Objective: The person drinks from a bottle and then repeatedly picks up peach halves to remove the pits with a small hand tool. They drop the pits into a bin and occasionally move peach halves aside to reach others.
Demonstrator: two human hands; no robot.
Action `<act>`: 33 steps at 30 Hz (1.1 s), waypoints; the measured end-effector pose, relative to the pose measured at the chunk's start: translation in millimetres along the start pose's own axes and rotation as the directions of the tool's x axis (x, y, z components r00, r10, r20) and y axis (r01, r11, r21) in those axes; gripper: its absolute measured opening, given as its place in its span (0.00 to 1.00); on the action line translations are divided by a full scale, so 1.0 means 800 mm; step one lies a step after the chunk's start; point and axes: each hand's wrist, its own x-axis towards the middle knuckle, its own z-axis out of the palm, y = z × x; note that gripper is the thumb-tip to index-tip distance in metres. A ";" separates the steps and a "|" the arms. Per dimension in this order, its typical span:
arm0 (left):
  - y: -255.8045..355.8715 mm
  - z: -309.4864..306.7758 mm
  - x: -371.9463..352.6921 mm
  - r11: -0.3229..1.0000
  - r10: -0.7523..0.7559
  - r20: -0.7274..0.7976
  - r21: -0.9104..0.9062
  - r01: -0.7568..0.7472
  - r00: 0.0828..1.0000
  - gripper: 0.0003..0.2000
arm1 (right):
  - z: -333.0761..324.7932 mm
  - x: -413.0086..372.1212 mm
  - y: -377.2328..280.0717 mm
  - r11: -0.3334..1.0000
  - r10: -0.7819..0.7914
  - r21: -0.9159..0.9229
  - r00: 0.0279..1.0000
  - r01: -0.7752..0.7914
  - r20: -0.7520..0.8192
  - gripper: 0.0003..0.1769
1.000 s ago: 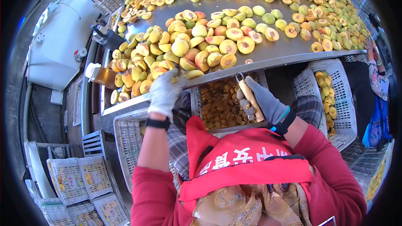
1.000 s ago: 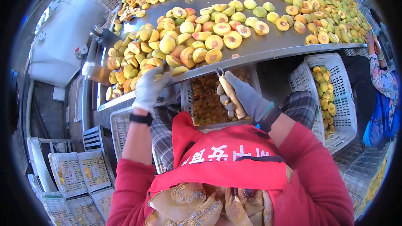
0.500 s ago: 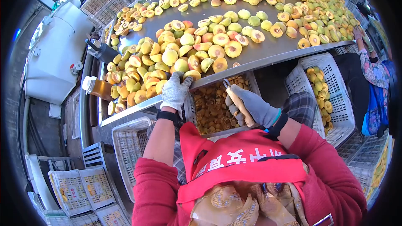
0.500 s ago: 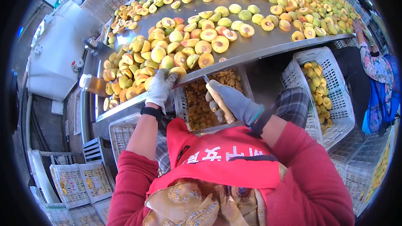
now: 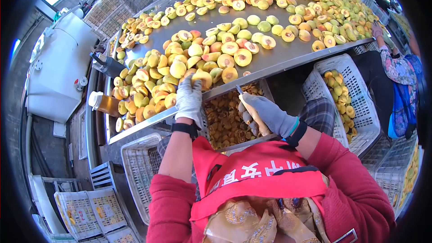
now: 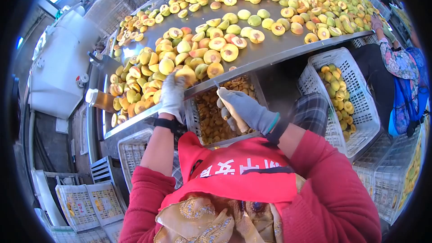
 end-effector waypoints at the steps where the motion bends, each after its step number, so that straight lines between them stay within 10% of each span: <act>1: -0.002 0.002 0.002 0.962 -0.056 -0.041 -0.269 0.043 0.998 0.18 | 0.002 -0.002 -0.002 0.998 -0.050 -0.050 0.999 0.050 -0.004 0.21; 7: 0.086 -0.038 -0.066 0.408 -0.215 0.490 -0.741 0.533 0.845 0.15 | 0.029 -0.016 -0.027 0.939 -0.240 -0.229 0.966 0.257 0.099 0.18; 13: 0.111 -0.036 -0.108 0.093 -0.185 0.513 -0.840 0.534 0.838 0.21 | 0.030 -0.017 -0.008 0.930 -0.177 -0.289 0.966 0.226 0.187 0.17; 28: 0.125 -0.037 -0.119 0.421 -0.181 0.236 -0.859 0.292 0.955 0.26 | 0.048 -0.023 0.012 0.568 -0.587 -0.597 0.787 0.566 0.187 0.17; 33: 0.117 -0.024 -0.121 0.547 -0.096 0.077 -0.829 0.118 0.992 0.25 | 0.066 -0.038 -0.004 0.887 -0.254 -0.360 0.956 0.290 0.145 0.18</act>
